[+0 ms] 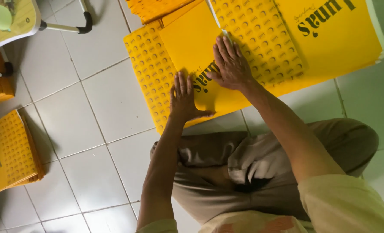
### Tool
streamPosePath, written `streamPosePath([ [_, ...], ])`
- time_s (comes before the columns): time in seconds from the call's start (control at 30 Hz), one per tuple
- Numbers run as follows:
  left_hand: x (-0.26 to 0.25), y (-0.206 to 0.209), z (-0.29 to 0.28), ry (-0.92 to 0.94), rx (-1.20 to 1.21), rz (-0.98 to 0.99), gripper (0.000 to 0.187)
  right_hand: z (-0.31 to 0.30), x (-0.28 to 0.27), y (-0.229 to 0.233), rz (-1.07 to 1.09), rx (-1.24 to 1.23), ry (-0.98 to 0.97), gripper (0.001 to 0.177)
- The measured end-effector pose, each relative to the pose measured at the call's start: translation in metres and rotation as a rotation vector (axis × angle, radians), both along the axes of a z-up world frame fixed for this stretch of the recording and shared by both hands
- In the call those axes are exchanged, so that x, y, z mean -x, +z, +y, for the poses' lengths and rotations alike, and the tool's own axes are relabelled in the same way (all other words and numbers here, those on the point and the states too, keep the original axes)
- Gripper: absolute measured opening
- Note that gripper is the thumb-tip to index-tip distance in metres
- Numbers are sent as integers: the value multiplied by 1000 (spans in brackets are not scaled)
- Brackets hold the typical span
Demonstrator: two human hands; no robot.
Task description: Folding flat cardboard sheets into boxes and stacking them on the floor.
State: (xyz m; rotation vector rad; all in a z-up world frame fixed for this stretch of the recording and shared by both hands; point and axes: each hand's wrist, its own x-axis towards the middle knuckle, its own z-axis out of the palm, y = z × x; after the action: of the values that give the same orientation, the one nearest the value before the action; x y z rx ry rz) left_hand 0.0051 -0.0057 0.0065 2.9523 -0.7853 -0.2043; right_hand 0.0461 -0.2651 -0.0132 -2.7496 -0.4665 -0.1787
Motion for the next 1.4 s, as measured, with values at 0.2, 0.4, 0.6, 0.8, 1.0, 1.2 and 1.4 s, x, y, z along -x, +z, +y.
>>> streamPosePath([
  [0.2,1,6,-3,-50,-11,3,173,-51,101,34,-103,-3,101,84],
  [0.4,11,14,-23,24,-194,212,164,-93,137,37,-108,79,-70,91],
  [0.6,56,2,-35,-111,-98,110,87,-119,136,20,221,29,-390,102],
  [0.8,67,-3,-42,-100,78,124,87,-156,127,31,266,217,-184,129],
  [1.0,71,6,-35,-105,247,142,64,-162,123,43,0,321,-152,77],
  [1.2,79,34,-40,-107,197,208,77,-170,137,53,-305,45,-179,44],
  [1.4,87,6,-44,-122,128,27,56,-158,147,45,-111,18,-151,67],
])
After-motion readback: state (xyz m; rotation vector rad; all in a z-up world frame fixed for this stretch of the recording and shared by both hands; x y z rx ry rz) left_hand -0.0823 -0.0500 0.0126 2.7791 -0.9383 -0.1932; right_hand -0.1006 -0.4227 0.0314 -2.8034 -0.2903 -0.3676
